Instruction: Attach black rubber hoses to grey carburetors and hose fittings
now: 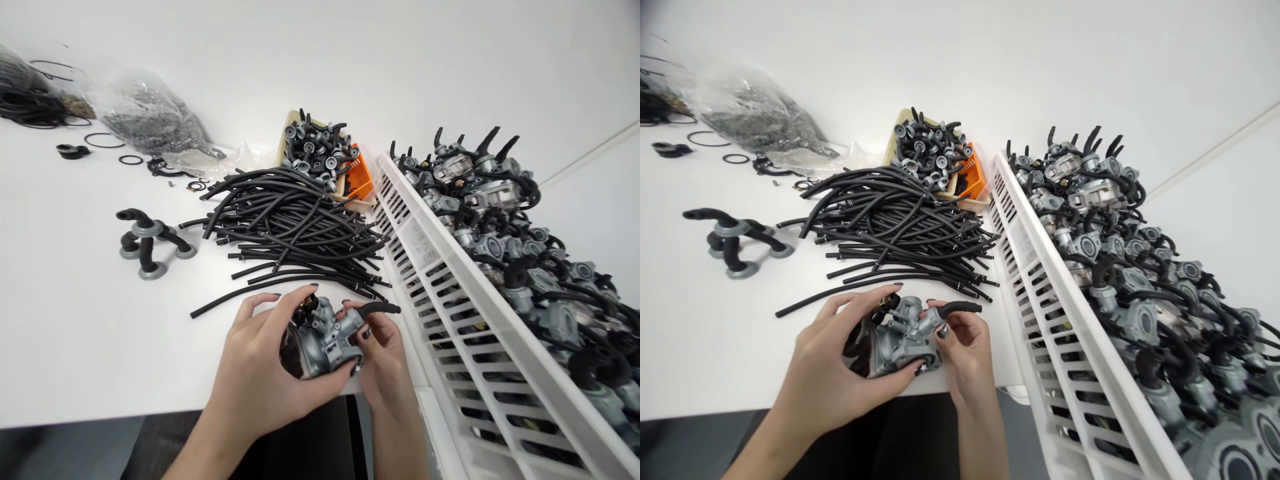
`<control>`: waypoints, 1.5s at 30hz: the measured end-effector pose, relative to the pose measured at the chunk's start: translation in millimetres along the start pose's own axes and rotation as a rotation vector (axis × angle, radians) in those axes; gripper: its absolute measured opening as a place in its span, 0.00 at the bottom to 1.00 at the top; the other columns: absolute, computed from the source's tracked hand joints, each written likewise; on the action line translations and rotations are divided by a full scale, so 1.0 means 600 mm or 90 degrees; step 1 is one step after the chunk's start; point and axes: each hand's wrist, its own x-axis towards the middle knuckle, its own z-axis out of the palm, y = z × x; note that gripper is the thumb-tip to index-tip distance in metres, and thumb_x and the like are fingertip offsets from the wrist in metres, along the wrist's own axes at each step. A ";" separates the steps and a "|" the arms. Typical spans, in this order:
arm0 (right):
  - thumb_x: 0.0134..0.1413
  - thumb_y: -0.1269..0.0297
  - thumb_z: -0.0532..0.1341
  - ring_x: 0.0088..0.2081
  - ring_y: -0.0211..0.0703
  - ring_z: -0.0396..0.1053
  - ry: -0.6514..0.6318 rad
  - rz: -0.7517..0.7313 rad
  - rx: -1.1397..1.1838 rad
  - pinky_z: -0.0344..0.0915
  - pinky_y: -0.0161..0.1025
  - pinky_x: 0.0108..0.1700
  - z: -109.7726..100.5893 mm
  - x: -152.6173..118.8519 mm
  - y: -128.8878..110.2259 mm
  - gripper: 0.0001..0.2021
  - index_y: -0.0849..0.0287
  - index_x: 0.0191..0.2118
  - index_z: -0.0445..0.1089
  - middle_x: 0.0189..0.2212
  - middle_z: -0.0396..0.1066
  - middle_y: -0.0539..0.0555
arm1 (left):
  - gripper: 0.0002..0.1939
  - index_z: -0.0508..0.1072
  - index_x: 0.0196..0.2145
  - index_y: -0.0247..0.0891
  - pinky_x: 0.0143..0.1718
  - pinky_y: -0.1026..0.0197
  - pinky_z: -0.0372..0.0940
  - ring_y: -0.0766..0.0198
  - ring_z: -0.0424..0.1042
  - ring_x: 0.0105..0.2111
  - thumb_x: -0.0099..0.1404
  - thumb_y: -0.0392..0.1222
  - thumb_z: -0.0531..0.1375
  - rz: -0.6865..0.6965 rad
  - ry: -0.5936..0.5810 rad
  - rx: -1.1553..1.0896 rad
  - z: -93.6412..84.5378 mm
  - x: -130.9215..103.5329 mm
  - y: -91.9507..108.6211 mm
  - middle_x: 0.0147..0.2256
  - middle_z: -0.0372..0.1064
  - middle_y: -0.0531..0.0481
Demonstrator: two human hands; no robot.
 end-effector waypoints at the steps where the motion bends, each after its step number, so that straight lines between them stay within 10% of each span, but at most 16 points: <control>1: 0.40 0.53 0.73 0.33 0.47 0.74 0.002 0.003 0.000 0.69 0.40 0.36 0.000 0.000 0.000 0.16 0.56 0.35 0.79 0.35 0.79 0.57 | 0.31 0.66 0.52 0.40 0.49 0.50 0.67 0.56 0.77 0.37 0.51 0.49 0.66 0.001 -0.001 -0.001 0.000 0.000 0.000 0.40 0.77 0.47; 22: 0.37 0.55 0.75 0.30 0.41 0.70 0.014 -0.040 0.033 0.65 0.35 0.31 0.007 -0.003 -0.003 0.15 0.57 0.27 0.72 0.30 0.73 0.51 | 0.33 0.68 0.52 0.38 0.46 0.52 0.69 0.53 0.75 0.40 0.49 0.50 0.67 -0.018 -0.047 -0.017 0.000 0.001 -0.002 0.41 0.78 0.45; 33: 0.48 0.55 0.70 0.28 0.35 0.62 0.003 0.001 0.097 0.61 0.34 0.34 0.009 0.004 -0.007 0.14 0.53 0.40 0.72 0.31 0.75 0.51 | 0.27 0.72 0.47 0.38 0.29 0.63 0.67 0.59 0.74 0.29 0.50 0.48 0.67 -0.446 -0.036 -0.405 -0.020 0.021 0.017 0.30 0.76 0.49; 45: 0.51 0.56 0.68 0.30 0.37 0.63 -0.007 -0.027 0.042 0.60 0.35 0.34 0.007 0.009 0.004 0.08 0.55 0.32 0.75 0.27 0.72 0.51 | 0.31 0.67 0.47 0.40 0.28 0.62 0.66 0.61 0.72 0.28 0.49 0.55 0.69 -0.548 0.106 -0.667 -0.014 0.020 -0.014 0.32 0.73 0.49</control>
